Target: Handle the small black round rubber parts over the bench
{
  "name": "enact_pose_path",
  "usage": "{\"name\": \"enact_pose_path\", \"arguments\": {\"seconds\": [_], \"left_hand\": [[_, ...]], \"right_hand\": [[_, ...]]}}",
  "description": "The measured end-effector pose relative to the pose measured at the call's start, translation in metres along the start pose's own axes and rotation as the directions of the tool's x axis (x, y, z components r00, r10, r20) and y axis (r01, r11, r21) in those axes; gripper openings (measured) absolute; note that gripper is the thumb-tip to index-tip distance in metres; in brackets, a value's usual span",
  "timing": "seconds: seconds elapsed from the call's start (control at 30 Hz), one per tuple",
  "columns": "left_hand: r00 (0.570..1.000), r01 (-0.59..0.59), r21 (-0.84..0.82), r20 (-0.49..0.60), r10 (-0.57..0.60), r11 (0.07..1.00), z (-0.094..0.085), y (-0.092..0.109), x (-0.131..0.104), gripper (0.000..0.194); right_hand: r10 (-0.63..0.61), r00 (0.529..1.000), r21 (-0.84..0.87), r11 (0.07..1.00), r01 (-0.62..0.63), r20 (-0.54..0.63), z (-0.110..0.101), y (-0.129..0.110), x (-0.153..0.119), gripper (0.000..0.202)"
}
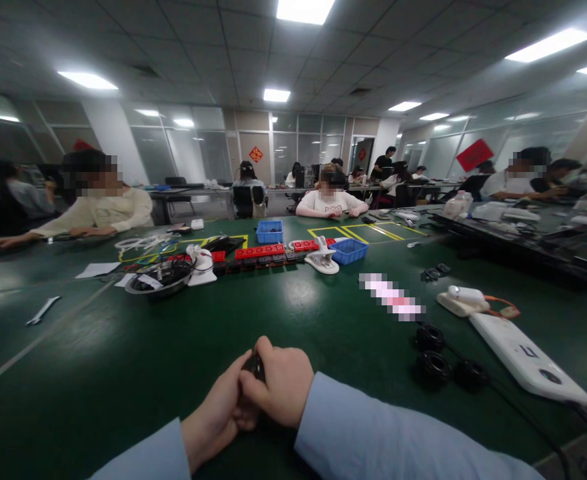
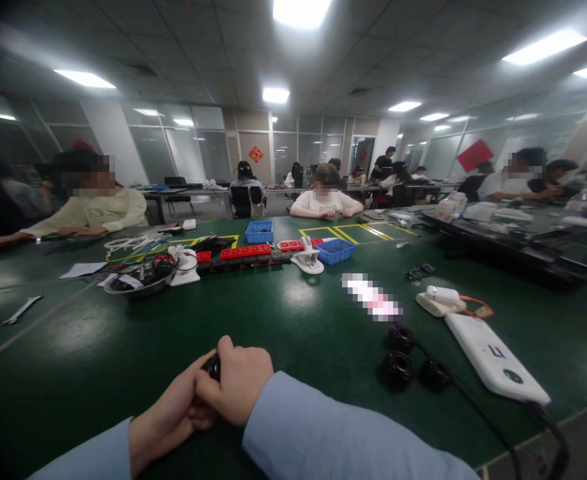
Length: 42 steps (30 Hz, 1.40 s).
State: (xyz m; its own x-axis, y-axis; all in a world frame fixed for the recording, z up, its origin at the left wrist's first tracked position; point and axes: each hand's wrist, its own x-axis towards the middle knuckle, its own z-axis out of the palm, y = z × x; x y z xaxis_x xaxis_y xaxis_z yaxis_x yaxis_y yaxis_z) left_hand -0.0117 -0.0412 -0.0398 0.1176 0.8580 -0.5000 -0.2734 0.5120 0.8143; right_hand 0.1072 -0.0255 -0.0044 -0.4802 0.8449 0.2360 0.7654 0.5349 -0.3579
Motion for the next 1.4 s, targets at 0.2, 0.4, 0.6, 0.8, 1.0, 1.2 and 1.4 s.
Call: {"name": "enact_pose_path", "arguments": {"seconds": [0.2,0.4,0.6,0.8,1.0,1.2,1.4], "left_hand": [[0.932,-0.344,0.452,0.061,0.356,0.823,-0.001,-0.004,-0.005,0.068],[0.868,-0.449,0.655,0.158,0.471,0.608,0.000,0.002,-0.012,0.052],[0.858,-0.465,0.699,0.204,0.471,0.544,-0.002,-0.001,-0.009,0.045],[0.859,-0.434,0.706,0.136,0.493,0.560,-0.005,-0.004,-0.006,0.055],[0.871,-0.438,0.636,0.126,0.475,0.635,-0.006,-0.004,-0.006,0.057],[0.863,-0.449,0.607,0.104,0.495,0.655,-0.009,-0.005,-0.004,0.057],[0.831,-0.507,0.612,0.160,0.532,0.607,-0.011,-0.006,-0.006,0.063]], "right_hand": [[0.207,0.958,0.309,0.914,-0.261,0.198,0.002,0.016,0.009,0.048],[0.117,0.950,0.375,0.899,-0.225,0.290,0.011,0.031,0.017,0.053],[0.138,0.946,0.356,0.903,-0.242,0.292,0.011,0.030,0.012,0.053],[0.231,0.944,0.376,0.874,-0.307,0.235,0.012,0.018,0.009,0.046],[0.255,0.946,0.393,0.863,-0.316,0.201,0.015,0.017,0.007,0.038],[0.242,0.956,0.419,0.860,-0.291,0.167,0.018,0.017,0.005,0.037],[0.218,0.971,0.375,0.896,-0.238,0.096,0.014,0.011,0.000,0.033]]}}
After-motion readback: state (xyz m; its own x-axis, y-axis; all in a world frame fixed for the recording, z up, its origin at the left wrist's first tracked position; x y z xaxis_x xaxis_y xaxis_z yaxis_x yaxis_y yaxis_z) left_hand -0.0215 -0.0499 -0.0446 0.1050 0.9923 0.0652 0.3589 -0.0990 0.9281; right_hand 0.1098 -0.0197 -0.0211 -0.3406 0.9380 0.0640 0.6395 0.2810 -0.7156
